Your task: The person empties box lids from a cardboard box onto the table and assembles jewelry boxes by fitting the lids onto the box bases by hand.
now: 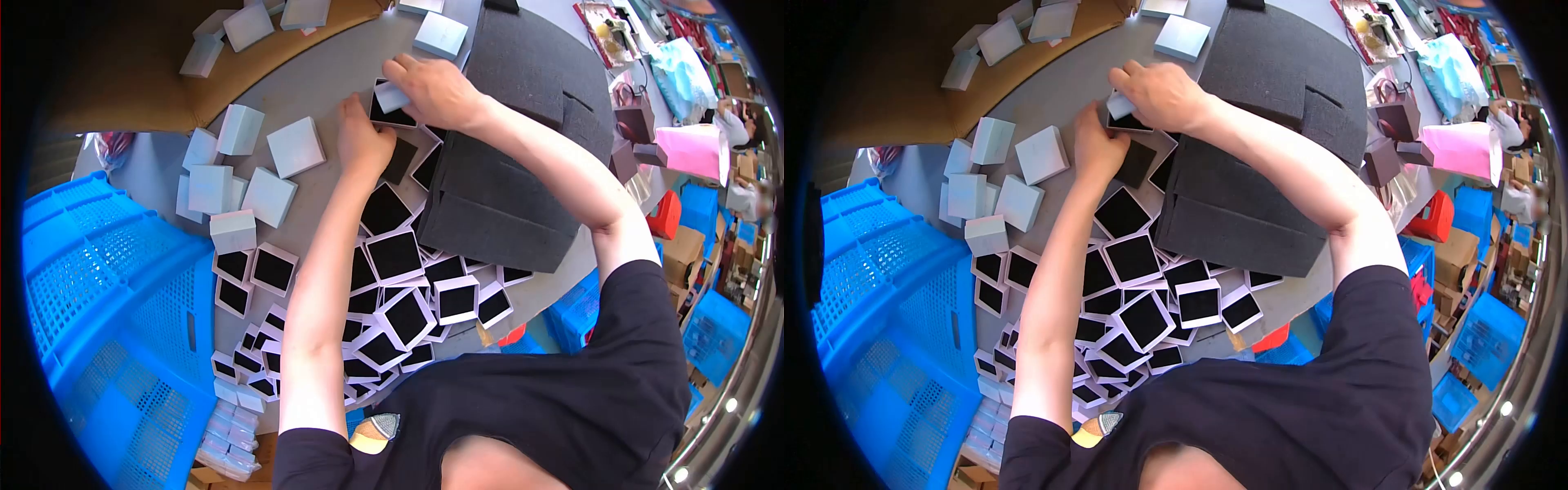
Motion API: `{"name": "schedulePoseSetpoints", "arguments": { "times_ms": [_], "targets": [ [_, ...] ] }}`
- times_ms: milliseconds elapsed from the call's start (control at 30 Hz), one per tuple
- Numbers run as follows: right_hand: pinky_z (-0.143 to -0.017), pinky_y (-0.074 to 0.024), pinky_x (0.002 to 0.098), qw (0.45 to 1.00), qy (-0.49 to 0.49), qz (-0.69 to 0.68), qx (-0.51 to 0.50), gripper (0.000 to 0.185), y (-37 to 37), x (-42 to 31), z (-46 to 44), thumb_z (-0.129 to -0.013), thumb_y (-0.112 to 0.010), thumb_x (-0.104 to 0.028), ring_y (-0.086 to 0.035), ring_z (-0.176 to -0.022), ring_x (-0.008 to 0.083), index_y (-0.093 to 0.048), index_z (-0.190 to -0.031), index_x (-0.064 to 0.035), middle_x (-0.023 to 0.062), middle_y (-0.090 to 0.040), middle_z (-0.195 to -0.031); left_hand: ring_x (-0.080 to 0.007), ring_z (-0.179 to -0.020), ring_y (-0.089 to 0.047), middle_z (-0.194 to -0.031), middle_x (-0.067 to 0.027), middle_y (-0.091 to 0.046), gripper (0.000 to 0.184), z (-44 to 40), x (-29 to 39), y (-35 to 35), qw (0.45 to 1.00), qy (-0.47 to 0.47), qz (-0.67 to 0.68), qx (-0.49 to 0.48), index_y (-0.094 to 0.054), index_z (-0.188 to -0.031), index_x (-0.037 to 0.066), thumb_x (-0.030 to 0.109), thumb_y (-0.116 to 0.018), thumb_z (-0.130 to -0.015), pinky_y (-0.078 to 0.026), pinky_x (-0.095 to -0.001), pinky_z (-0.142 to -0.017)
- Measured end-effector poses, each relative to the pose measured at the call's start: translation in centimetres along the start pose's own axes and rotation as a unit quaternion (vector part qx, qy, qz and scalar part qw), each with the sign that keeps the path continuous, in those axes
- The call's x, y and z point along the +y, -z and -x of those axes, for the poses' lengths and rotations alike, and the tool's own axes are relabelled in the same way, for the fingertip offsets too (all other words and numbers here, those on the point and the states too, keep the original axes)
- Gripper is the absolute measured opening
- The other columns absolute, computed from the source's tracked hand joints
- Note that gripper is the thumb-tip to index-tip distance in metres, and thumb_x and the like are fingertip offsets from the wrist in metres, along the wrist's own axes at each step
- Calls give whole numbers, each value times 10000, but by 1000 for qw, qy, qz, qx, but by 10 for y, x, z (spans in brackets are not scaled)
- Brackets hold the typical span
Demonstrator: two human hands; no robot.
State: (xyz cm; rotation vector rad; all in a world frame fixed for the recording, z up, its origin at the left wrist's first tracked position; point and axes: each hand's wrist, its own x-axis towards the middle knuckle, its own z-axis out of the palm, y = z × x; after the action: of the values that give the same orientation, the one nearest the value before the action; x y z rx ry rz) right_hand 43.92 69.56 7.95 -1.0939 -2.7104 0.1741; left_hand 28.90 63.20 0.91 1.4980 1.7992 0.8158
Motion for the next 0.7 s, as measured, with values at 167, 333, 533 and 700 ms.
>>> {"name": "schedulePoseSetpoints", "arguments": {
  "times_ms": [167, 333, 533, 700],
  "targets": [
    [-797, -514, 440, 973, -45, -171, -147, 541, 2, 3, 9, -592, -759, -115, -611, -962, 374, -485, -1045, -2, 202, -556, -1043, -407, -1201, -484, -1306, -273, -455, 874, 15, 23, -4, 1000, -27, -14, 0, -358, -1367, -66, 101, -770, -614, -420, -438, -1014],
    [-833, -518, 359, 923, -140, -297, -198, 627, 23, 24, -4, -747, -756, -258, -621, -978, 265, -466, -1258, -40, 171, -607, -1147, -422, -1215, -468, -1318, -259, -452, 934, 14, 20, -17, 996, -51, -55, 39, -349, -1371, -57, 130, -825, -590, -411, -450, -1027],
    [-934, -489, 398, 920, -203, -316, -114, 829, 24, 59, -13, -777, -679, -600, -549, -1177, 288, -428, -1407, -123, 215, -563, -1273, -392, -1196, -496, -1307, -209, -469, 762, -19, 7, 14, 986, -118, -102, -50, -484, -1327, 3, 30, -771, -621, -431, -411, -1015],
    [-1029, -418, 424, 939, -194, -235, -157, 809, -26, 46, -25, -787, -629, -531, -519, -1201, 395, -383, -1440, -122, 233, -494, -1312, -364, -1207, -500, -1371, -193, -451, 834, -43, -16, 30, 976, -164, -97, -109, -447, -1366, 13, 37, -780, -602, -432, -391, -1015]
  ]
}}
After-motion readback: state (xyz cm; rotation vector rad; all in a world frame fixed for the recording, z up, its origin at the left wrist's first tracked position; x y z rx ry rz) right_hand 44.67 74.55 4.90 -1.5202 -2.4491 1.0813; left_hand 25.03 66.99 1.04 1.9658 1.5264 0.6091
